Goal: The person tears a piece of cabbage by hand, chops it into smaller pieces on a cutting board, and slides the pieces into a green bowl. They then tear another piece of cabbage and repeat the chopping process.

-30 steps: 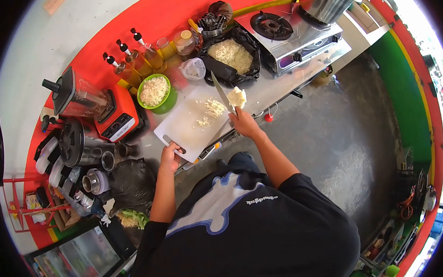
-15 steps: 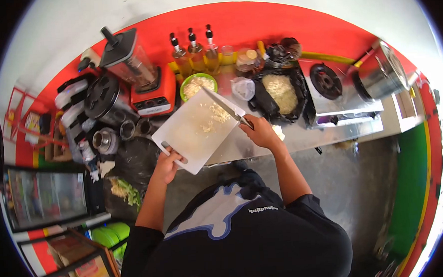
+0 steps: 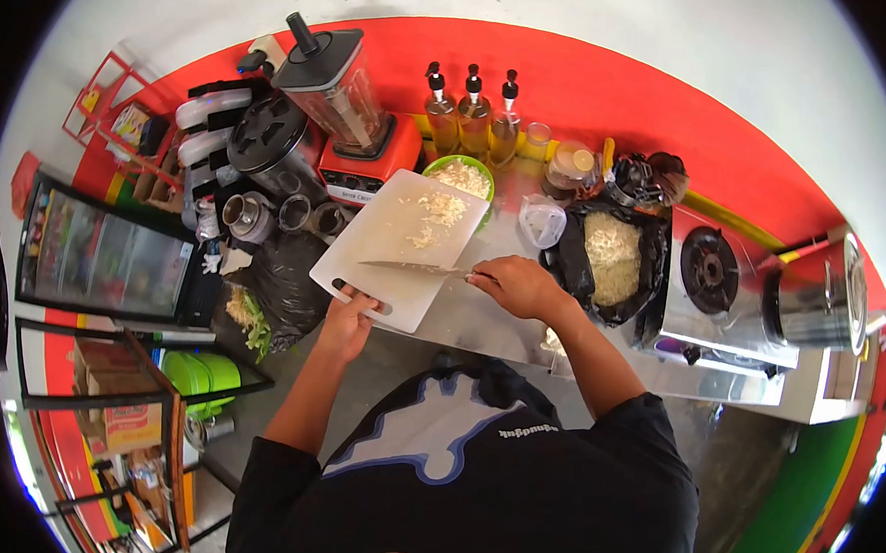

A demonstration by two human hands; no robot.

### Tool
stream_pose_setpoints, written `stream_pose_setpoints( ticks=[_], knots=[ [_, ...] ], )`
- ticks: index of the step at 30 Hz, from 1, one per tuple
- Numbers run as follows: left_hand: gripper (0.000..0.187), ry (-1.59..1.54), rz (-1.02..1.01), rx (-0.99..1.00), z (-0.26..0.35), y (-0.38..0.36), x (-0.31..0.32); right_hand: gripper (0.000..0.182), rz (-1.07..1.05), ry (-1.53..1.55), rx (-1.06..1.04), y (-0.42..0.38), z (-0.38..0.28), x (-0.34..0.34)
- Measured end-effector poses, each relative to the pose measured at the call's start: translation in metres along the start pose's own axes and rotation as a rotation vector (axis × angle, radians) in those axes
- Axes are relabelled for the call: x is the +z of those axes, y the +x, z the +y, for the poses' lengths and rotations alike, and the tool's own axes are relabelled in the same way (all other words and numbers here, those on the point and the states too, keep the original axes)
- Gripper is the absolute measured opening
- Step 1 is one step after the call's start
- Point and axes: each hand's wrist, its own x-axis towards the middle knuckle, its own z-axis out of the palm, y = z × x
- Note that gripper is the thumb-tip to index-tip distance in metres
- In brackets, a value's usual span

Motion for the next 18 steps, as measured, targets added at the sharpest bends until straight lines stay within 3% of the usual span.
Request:
stream_pose_setpoints(
  ticks=[18],
  knots=[
    [0.050, -0.045, 0.255, -0.005, -0.040, 0.014, 0.048, 0.032, 0.079, -0.205, -0.104, 0.065, 0.135, -0.024]
  ],
)
